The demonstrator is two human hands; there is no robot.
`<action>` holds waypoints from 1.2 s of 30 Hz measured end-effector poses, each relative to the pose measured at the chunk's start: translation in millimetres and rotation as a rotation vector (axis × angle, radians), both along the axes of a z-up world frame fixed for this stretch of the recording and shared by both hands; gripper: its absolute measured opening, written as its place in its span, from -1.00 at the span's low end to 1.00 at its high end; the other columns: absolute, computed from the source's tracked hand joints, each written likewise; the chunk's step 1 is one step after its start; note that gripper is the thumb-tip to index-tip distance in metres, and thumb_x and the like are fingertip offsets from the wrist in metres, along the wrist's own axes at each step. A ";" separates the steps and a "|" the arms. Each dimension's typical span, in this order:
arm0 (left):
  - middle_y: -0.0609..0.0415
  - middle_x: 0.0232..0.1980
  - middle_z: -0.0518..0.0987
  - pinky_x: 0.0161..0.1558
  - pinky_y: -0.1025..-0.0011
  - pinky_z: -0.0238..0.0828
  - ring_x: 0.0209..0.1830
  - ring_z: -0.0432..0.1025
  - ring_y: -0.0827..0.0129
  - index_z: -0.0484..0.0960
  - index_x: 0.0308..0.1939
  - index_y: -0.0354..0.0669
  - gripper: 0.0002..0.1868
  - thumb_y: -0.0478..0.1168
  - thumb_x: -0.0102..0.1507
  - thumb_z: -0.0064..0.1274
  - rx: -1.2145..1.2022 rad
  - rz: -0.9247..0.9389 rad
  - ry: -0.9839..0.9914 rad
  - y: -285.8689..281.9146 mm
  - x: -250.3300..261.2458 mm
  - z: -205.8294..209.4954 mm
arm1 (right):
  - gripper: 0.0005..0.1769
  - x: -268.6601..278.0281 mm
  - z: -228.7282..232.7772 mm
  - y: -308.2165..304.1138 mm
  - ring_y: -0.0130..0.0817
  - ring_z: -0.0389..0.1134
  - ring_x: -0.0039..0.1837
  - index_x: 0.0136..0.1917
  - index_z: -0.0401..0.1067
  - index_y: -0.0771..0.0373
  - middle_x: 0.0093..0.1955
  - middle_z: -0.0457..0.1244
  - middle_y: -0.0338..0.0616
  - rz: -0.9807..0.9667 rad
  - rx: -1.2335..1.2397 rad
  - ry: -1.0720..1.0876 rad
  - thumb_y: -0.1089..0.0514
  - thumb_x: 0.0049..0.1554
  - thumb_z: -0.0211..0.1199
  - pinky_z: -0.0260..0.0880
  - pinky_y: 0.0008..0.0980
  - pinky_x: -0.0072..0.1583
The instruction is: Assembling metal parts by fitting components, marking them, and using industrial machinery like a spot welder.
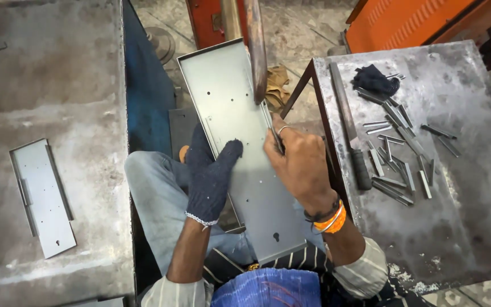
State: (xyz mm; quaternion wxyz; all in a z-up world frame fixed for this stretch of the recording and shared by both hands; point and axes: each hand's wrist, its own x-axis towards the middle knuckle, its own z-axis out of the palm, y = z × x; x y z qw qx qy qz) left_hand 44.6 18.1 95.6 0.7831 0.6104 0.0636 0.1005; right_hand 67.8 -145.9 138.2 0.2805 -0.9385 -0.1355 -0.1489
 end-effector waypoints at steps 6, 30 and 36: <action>0.04 -0.04 0.64 -0.08 0.43 0.52 -0.12 0.50 0.47 0.52 0.20 -0.34 -0.57 -0.35 0.25 0.18 0.126 -0.003 0.011 6.0 -1.0 15.9 | -0.60 5.5 7.1 0.3 0.19 0.37 -0.34 0.13 0.57 0.42 -0.42 0.29 0.28 0.030 -0.014 0.027 0.07 0.15 0.28 0.34 0.05 -0.24; 0.01 -0.02 0.70 -0.10 0.47 0.55 -0.13 0.58 0.43 0.56 0.20 -0.33 -0.56 -0.38 0.21 0.18 -0.072 -0.012 0.035 7.4 6.9 26.9 | -0.69 -4.9 38.9 3.5 0.19 0.37 -0.29 -0.11 0.52 0.36 -0.40 0.28 0.25 -0.001 -0.127 0.100 0.03 0.23 0.23 0.35 0.07 -0.20; -0.04 -0.08 0.69 -0.20 0.42 0.56 -0.23 0.56 0.40 0.58 0.15 -0.41 -0.58 -0.41 0.20 0.19 -0.117 -0.011 -0.063 18.9 51.8 11.0 | -0.69 4.0 35.0 -2.6 0.15 0.40 -0.26 0.04 0.50 0.37 -0.38 0.32 0.22 0.049 -0.114 0.204 0.09 0.15 0.20 0.39 0.04 -0.14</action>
